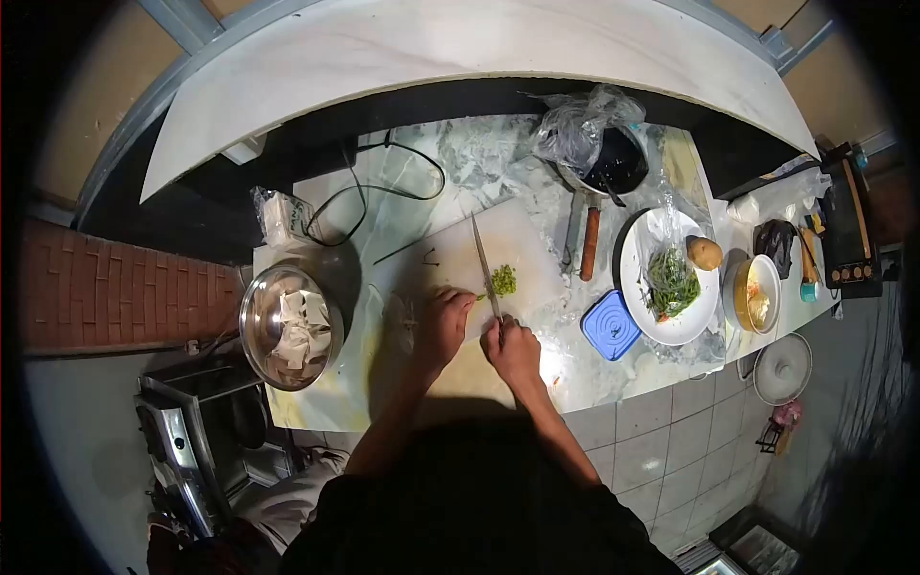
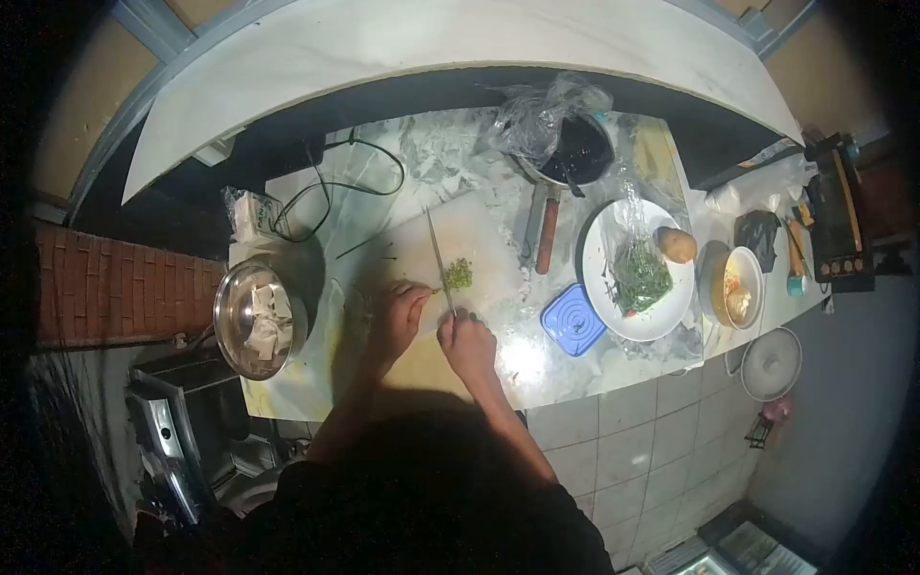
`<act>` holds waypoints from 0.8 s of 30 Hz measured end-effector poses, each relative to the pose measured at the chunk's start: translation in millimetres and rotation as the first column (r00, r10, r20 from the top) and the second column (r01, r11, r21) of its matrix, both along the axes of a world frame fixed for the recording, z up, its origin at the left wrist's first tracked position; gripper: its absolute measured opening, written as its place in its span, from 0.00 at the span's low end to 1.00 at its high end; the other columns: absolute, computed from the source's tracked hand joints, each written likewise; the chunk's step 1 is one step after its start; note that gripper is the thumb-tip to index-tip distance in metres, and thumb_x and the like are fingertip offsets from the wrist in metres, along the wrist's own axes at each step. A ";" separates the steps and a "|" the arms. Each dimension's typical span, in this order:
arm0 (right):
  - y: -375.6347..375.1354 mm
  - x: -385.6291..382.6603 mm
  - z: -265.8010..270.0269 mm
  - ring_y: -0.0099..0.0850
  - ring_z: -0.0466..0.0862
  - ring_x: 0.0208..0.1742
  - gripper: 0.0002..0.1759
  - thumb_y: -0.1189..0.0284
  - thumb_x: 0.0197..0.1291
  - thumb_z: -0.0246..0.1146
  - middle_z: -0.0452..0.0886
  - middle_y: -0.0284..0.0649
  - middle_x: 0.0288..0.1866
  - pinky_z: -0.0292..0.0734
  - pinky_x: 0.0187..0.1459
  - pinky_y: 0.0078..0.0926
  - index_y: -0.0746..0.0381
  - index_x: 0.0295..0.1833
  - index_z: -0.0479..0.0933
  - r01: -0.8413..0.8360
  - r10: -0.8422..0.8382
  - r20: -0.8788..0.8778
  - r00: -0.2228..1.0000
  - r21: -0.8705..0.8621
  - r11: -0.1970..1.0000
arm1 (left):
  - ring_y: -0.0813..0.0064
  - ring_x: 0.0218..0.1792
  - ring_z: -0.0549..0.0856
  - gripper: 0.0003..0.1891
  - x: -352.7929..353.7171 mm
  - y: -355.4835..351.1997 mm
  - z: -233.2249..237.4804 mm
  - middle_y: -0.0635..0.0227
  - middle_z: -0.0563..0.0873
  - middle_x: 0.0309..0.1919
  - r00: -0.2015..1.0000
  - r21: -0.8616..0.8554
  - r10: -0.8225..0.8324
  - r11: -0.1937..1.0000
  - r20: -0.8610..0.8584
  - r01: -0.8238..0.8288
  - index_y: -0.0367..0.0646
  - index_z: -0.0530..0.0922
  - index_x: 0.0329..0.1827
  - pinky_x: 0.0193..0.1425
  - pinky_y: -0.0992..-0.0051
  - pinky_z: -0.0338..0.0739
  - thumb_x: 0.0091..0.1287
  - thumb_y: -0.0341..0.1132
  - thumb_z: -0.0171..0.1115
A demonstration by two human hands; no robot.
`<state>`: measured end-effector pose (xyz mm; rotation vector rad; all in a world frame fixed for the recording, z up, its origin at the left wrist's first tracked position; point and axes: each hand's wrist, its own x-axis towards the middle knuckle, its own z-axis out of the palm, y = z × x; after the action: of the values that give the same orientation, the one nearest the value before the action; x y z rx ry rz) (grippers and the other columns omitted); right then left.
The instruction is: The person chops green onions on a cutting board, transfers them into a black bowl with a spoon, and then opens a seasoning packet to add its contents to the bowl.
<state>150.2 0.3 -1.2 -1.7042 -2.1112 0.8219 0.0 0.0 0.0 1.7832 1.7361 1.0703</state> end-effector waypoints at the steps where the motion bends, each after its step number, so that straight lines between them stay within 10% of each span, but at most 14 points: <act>1: -0.6 -0.1 -1.0 0.53 0.81 0.27 0.12 0.67 0.62 0.53 0.79 0.53 0.26 0.77 0.31 0.48 0.66 0.36 0.73 -0.001 0.001 0.001 1.000 0.020 1.000 | 0.56 0.39 0.79 0.07 -0.2 0.7 1.2 0.55 0.82 0.34 1.000 0.015 -0.012 1.000 -0.022 0.012 0.36 0.80 0.38 0.47 0.62 0.72 0.62 0.26 0.53; 24: -0.3 -7.3 -3.2 0.53 0.81 0.26 0.13 0.66 0.60 0.55 0.79 0.55 0.24 0.77 0.30 0.47 0.67 0.35 0.73 -0.059 0.056 0.067 0.996 0.034 0.998 | 0.59 0.34 0.80 0.06 -3.5 0.4 -11.4 0.60 0.81 0.29 0.999 0.067 0.054 0.996 0.004 -0.054 0.37 0.82 0.35 0.38 0.64 0.74 0.57 0.23 0.57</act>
<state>142.8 0.0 -4.4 -1.6819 -2.2143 0.7488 -3.5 0.4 -11.4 1.7836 1.7755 1.1656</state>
